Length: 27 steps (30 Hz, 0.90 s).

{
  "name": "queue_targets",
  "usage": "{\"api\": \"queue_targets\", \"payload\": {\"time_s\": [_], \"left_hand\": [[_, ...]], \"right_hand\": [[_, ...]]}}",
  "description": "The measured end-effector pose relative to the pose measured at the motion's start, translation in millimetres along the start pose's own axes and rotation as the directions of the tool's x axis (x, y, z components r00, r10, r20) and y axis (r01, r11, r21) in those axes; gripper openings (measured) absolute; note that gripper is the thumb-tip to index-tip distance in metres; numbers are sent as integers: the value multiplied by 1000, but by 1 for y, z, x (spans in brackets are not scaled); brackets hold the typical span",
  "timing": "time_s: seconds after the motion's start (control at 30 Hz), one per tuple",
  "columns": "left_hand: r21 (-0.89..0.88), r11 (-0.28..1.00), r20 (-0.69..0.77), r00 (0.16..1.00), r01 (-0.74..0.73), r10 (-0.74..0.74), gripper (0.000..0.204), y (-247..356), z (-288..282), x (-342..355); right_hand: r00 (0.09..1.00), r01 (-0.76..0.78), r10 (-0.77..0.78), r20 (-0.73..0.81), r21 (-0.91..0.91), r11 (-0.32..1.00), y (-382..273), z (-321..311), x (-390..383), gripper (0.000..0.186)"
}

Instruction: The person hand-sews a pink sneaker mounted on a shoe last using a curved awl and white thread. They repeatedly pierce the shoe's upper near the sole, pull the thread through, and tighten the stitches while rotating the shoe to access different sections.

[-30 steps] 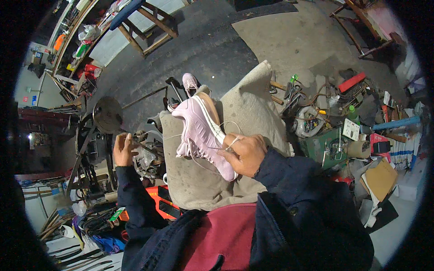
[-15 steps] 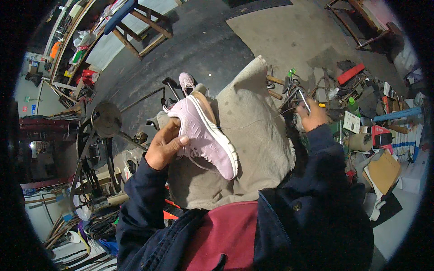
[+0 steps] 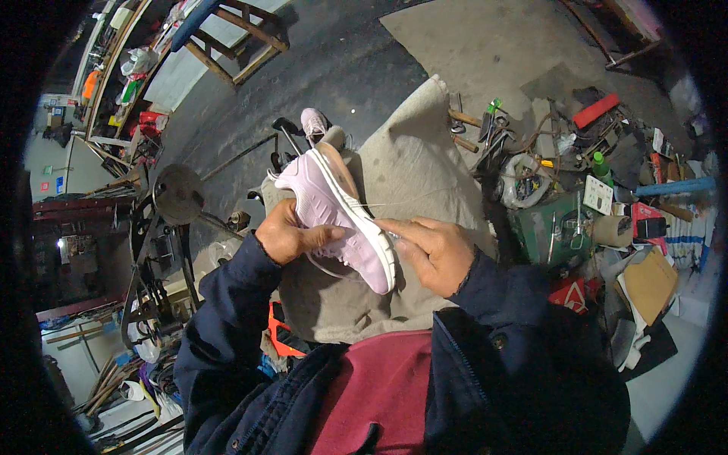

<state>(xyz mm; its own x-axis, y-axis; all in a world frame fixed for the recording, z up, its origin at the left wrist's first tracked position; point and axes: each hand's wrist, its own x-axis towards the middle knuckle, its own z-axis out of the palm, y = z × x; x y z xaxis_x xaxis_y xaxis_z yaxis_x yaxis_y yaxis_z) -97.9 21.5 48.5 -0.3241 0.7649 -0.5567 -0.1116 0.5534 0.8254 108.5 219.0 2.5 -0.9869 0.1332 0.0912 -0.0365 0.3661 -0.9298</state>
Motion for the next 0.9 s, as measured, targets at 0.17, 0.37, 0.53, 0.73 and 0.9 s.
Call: {"api": "queue_targets", "payload": {"time_s": [0.17, 0.37, 0.53, 0.73, 0.9], "left_hand": [[-49, 998, -53, 998, -29, 26, 33, -4, 4, 0], [-69, 997, -64, 998, -14, 10, 36, -5, 5, -1], [-47, 999, -71, 997, -10, 7, 38, -6, 5, -2], [-79, 996, -44, 999, -35, 31, 38, -12, 10, -13], [-190, 981, -36, 999, -22, 16, 38, -18, 14, -19]], "right_hand": [[998, 52, -49, -49, 49, 997, 9, 7, 3, 37], [998, 48, -47, -38, 30, 998, 9, 9, 8, 39], [997, 74, -74, 0, 35, 997, 9, 5, 12, 41], [990, 51, -61, 127, 86, 995, 8, -8, 14, 40], [954, 42, -44, 295, 15, 999, 3, -23, 34, 37]]}}
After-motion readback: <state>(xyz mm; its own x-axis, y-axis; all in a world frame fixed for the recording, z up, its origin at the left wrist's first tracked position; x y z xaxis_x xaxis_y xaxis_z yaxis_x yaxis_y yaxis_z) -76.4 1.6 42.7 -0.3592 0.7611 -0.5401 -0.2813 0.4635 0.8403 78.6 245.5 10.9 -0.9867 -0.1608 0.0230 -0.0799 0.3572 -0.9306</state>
